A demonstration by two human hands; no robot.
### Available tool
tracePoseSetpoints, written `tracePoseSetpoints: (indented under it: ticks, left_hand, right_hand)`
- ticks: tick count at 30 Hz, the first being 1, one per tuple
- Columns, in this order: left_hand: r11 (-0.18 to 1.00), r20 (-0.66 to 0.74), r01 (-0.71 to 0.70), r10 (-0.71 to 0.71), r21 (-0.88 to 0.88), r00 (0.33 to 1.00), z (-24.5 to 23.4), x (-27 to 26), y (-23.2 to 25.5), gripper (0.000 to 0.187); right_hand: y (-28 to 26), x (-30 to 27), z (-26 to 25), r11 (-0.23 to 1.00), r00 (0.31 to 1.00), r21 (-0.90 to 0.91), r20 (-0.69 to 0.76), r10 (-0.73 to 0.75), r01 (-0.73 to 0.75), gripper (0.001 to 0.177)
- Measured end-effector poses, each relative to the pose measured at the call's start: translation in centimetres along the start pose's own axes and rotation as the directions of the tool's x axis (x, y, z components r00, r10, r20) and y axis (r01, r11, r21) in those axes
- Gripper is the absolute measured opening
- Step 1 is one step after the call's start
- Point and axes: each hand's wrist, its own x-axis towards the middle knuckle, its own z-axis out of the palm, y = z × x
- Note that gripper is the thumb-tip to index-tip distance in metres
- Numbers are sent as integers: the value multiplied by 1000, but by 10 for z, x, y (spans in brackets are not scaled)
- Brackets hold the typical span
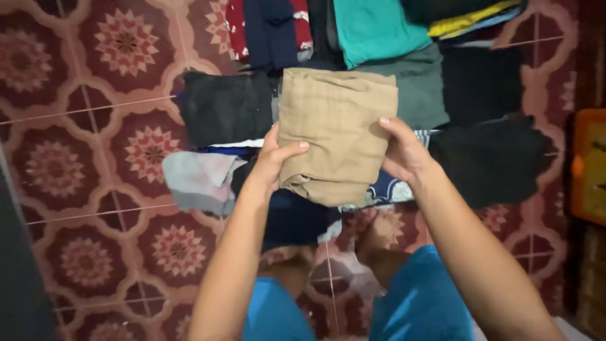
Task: The person picks up folded clothes from a pile on the floor and places them into a drawer. They handle several items one by one, including a light gray garment, a black garment, a beige garment, and a camouflage-patterned garment, placing each into the drawer.
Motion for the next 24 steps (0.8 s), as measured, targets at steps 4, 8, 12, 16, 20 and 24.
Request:
tracePoseSetpoints:
  ticks: [4,8,12,16,20,24]
  left_hand:
    - [999,8,50,-50,-2,999,41,-74,66,75]
    - [994,52,108,-110,34,993,73,-140,127,79]
    - [994,96,108,-107,-6,990,95,-190,174,78]
    - [946,82,146,-128,-289,988,96,-218,182,68]
    - [843,90,142,-111,-519,990,108,-252,174,73]
    - [897,127,100,-50,-430,991,121,-276,165,80]
  right_hand:
    - [-18,-79,24,999,999,21,-26,28,-27,56]
    - [-46,-179,86,996,994,12,-72,88,-88,64]
    - [-57,-246,126,994,998,99,-38,-50,54,60]
    - [-71,-300,171,965,992,232,-29,-120,123,58]
    - [-67,-346,208,931,979,304,-40,-199,202,60]
    - [-40,-370,194,918,982,351,-25,-187,184,68]
